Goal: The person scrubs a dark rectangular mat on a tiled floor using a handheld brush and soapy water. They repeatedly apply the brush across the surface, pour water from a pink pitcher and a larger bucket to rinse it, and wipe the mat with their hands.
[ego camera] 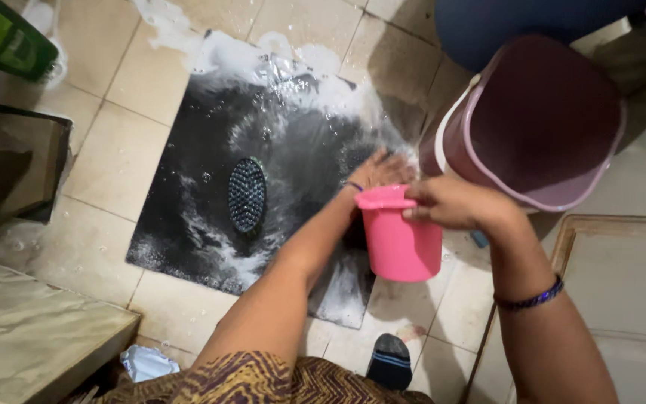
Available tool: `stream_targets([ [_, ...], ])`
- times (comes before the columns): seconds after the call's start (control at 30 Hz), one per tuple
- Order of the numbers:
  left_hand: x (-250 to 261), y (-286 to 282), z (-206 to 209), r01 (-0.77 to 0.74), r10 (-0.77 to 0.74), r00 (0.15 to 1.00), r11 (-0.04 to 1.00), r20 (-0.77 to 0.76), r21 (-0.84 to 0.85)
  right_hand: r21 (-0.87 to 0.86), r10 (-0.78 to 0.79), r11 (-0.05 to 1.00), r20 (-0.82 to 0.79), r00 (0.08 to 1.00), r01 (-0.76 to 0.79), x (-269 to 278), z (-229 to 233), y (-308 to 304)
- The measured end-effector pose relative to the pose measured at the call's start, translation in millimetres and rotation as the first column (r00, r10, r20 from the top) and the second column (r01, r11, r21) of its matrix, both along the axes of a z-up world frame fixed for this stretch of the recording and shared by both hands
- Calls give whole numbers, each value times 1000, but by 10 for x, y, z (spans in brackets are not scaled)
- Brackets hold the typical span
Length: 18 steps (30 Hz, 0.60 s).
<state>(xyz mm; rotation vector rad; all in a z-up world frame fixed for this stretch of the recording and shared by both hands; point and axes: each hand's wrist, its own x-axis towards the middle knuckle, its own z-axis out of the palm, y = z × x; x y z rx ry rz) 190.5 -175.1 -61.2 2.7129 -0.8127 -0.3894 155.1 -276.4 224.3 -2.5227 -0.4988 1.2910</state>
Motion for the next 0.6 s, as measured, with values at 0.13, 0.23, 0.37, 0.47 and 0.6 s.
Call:
stream_targets([
  [0.13,370,308,-7,-147,147,989,989,-6,-34,32,41,999,40,998,-42,195,-22,32],
  [0.23,567,448,49,-267,267,964,963,10,-37,256,104,956,157,982,-142,425,-43,196],
  [0.37,918,860,107,-406,409,912,910,23,-85,6,54,999,59,997,-54,624,-11,454],
  [0.47,1189,1510,283,-436,436,900,899,10,-37,14,115,993,85,990,-116,615,-10,568],
  [0.6,1397,2632,535,-610,635,772,752,-27,251,-1,109,994,59,992,-110,466,-38,481],
])
